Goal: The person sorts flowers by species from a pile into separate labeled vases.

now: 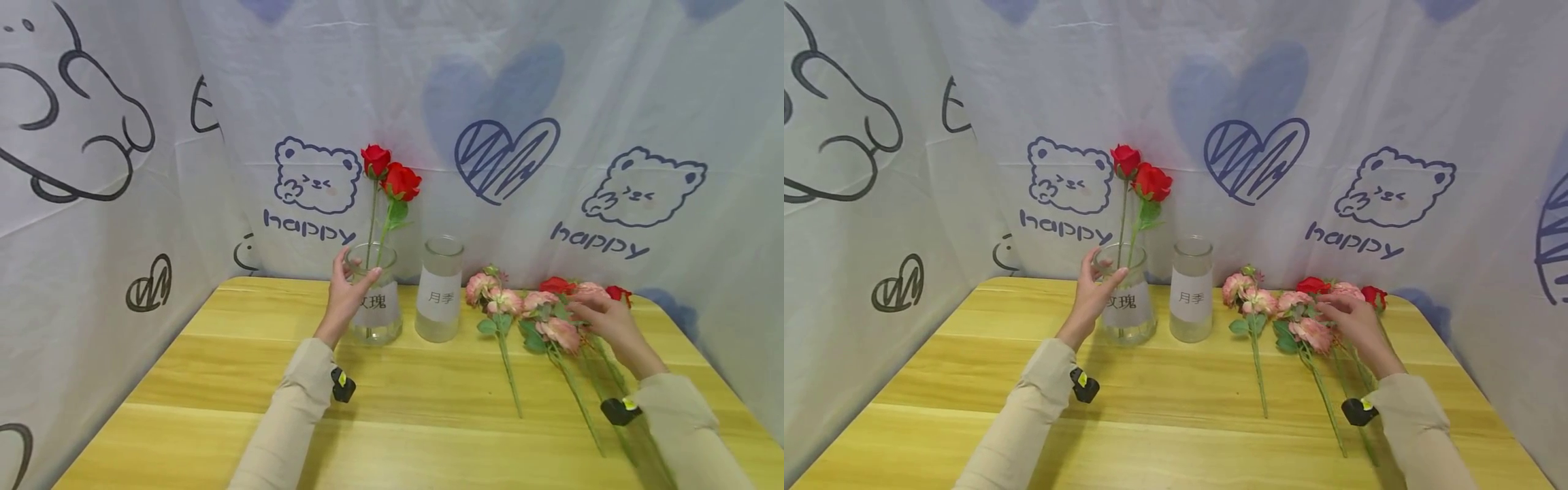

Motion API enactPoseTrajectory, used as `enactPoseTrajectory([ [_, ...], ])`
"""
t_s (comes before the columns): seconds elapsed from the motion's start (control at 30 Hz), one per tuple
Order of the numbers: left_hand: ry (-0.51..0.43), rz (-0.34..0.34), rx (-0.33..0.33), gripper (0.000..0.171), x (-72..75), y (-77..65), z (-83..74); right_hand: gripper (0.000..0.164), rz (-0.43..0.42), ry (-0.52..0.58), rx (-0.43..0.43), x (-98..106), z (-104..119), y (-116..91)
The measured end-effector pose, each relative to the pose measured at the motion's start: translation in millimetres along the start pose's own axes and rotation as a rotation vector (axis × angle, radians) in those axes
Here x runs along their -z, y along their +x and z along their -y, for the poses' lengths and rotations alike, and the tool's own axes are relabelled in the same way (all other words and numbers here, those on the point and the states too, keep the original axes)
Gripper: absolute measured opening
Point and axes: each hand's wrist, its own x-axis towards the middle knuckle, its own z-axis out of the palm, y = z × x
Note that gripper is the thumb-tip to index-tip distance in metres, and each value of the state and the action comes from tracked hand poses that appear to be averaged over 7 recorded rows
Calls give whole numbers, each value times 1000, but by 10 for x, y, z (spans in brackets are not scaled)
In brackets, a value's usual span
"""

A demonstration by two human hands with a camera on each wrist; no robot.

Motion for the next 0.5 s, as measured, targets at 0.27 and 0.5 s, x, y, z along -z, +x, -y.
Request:
enactPoseTrajectory([
  [0.27,1,-12,9,84,-11,4,-18,52,46,-82,-69,136,-267,-254],
  [0.5,-6,-21,13,83,-8,14,-19,42,34,-167,-27,111,-431,-373],
])
